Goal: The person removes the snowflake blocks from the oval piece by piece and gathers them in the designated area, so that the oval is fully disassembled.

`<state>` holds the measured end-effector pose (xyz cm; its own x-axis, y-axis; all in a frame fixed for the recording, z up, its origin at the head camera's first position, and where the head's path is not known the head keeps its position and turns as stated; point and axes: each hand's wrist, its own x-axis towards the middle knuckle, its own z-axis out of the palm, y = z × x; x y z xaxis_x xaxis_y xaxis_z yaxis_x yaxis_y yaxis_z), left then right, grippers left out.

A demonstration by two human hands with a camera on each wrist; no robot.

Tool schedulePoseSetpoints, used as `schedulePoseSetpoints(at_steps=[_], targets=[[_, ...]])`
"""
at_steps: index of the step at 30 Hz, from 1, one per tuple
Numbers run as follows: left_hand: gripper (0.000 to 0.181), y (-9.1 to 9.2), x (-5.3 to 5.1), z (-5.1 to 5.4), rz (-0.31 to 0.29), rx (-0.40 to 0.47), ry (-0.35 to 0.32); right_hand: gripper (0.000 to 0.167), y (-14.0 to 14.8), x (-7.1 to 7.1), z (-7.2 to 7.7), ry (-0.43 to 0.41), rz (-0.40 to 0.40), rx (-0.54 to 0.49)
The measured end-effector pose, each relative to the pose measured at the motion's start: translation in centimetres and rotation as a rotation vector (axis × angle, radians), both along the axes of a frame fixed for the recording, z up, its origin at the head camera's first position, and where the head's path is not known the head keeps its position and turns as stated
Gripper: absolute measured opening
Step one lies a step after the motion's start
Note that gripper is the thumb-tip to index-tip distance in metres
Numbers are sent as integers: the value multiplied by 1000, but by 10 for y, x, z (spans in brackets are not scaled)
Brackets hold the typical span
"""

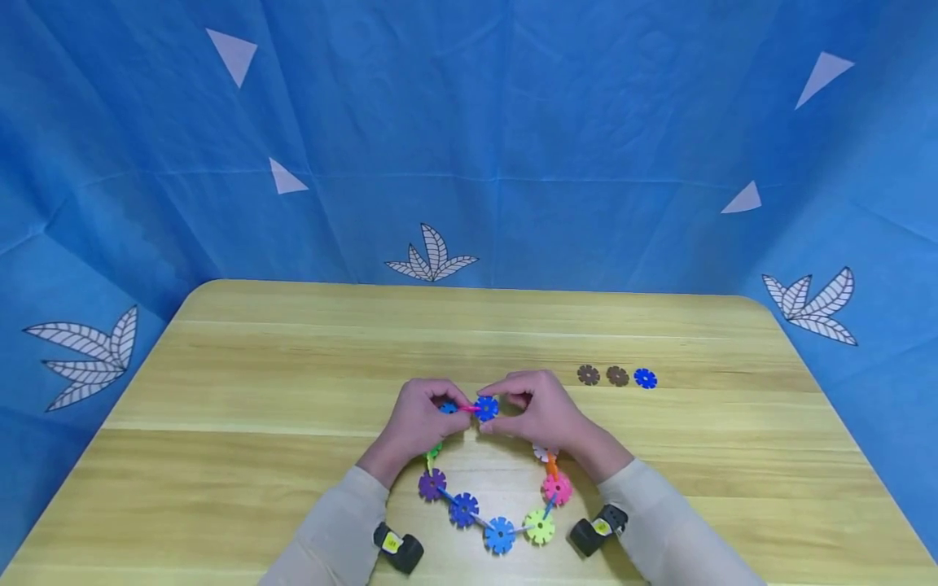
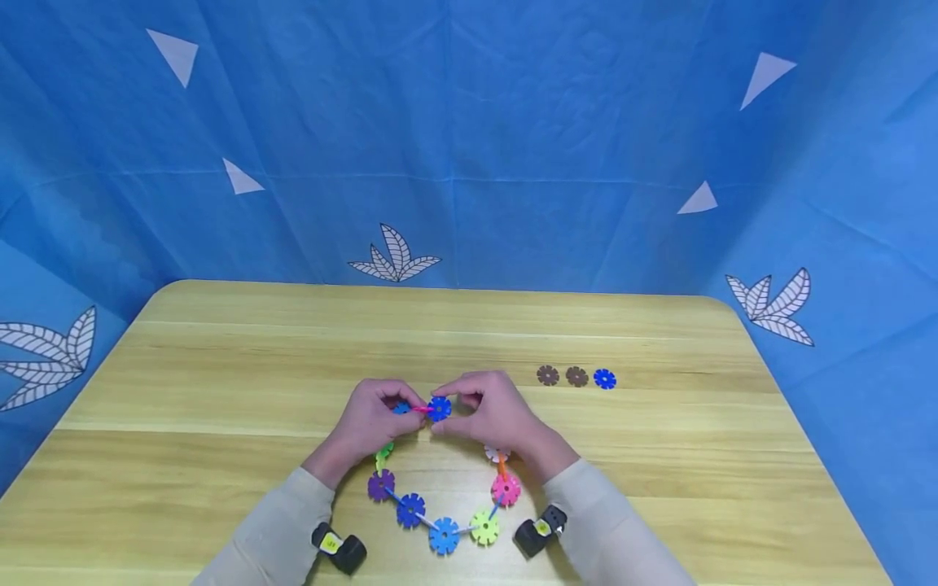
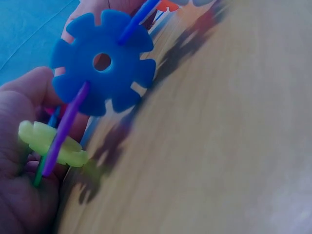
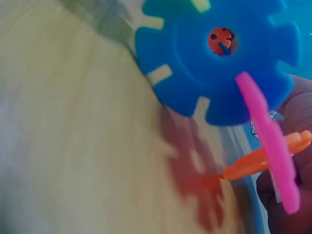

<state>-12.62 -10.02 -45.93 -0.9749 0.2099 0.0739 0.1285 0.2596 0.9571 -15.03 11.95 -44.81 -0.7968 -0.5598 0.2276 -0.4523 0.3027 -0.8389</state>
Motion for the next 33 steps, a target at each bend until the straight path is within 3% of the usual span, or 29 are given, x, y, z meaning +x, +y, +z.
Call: schedulePoseSetpoints(at_steps=[7,14,21,33], targets=[[17,-2,-1,-2,-41,-16,13,37,-2,1,-3,-29,2,-36],[18,-4,1,0,-72,-19,38,31,-7,12,22,-12,25,-95],[16,-2,-1,1,-95,-32,45,31,-3,14,26,-40,16,-101],[16,-1,0,1,-74,-6,33,31,-2,12,24,-113,26,-86]])
